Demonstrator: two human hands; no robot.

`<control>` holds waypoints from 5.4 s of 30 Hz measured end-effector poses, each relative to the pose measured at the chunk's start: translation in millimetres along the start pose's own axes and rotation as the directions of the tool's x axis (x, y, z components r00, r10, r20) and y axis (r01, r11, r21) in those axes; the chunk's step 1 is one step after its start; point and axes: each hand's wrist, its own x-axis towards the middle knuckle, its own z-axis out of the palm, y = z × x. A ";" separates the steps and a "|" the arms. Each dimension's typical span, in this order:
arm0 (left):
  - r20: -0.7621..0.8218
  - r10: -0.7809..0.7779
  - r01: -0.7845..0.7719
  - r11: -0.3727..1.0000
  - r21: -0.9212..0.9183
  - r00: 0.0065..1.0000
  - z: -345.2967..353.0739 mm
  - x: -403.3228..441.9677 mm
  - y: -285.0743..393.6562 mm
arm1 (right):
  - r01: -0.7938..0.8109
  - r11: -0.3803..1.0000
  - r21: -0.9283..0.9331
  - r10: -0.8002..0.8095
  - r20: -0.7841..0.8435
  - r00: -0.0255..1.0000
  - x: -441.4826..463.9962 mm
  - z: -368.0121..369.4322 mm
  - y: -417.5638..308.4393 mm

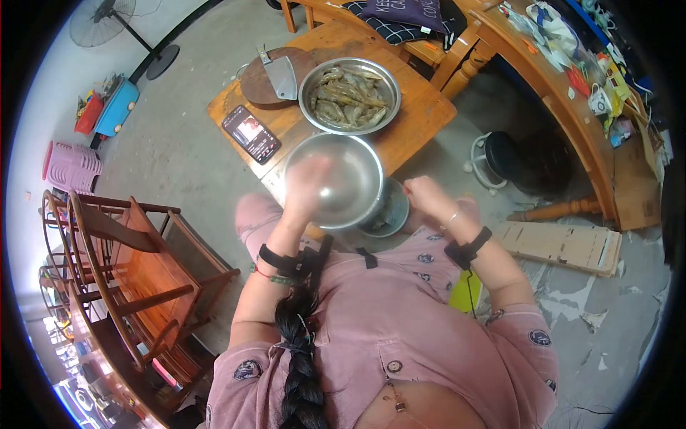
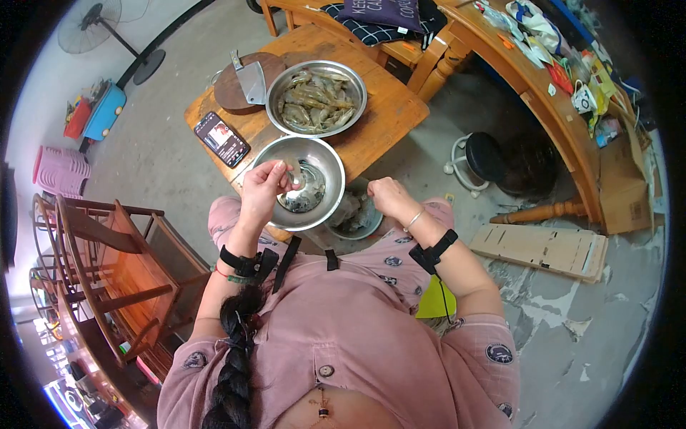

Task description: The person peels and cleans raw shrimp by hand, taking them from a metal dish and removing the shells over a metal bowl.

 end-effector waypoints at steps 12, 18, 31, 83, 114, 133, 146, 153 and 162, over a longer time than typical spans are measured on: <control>0.082 0.036 -0.084 0.694 0.715 0.996 2.1 10.6 -21.6 | 0.055 0.998 0.003 -0.055 -0.094 0.994 65.0 -71.8 -17.1; -0.012 0.012 0.003 0.571 0.821 1.000 4.0 11.3 11.8 | 0.235 0.971 -0.034 -0.236 -0.258 0.937 150.3 -70.3 -13.3; 0.088 0.102 -0.134 0.684 0.717 0.991 6.2 25.0 -4.6 | 0.270 0.916 -0.296 -0.336 -0.202 0.920 248.1 -38.1 -35.1; 0.099 -0.056 -0.003 0.856 0.517 0.994 33.5 8.0 21.6 | 0.484 0.855 -0.189 -0.515 -0.191 0.836 58.0 -42.1 -97.3; 0.173 0.504 -0.495 0.622 0.607 0.846 33.1 5.1 33.6 | -0.335 0.418 0.845 -0.244 0.459 0.854 73.0 -76.1 -88.6; 0.030 0.442 -0.380 0.733 0.564 0.896 43.2 0.2 42.2 | 0.417 0.909 -0.013 -0.414 -0.152 0.898 58.1 -84.8 -104.1; 0.183 0.593 -0.531 0.490 0.691 0.784 45.6 -1.9 58.1 | -0.088 0.616 0.783 -0.141 0.219 0.966 63.9 -89.0 -100.2; 0.011 0.225 -0.208 0.878 0.431 0.974 34.6 7.5 36.2 | 0.372 0.898 0.237 -0.308 -0.267 0.913 58.8 -92.3 -105.5; 0.009 0.056 -0.056 0.987 0.151 0.998 35.0 9.4 29.1 | 0.505 0.861 -0.062 -0.497 -0.317 0.808 57.6 -97.5 -105.4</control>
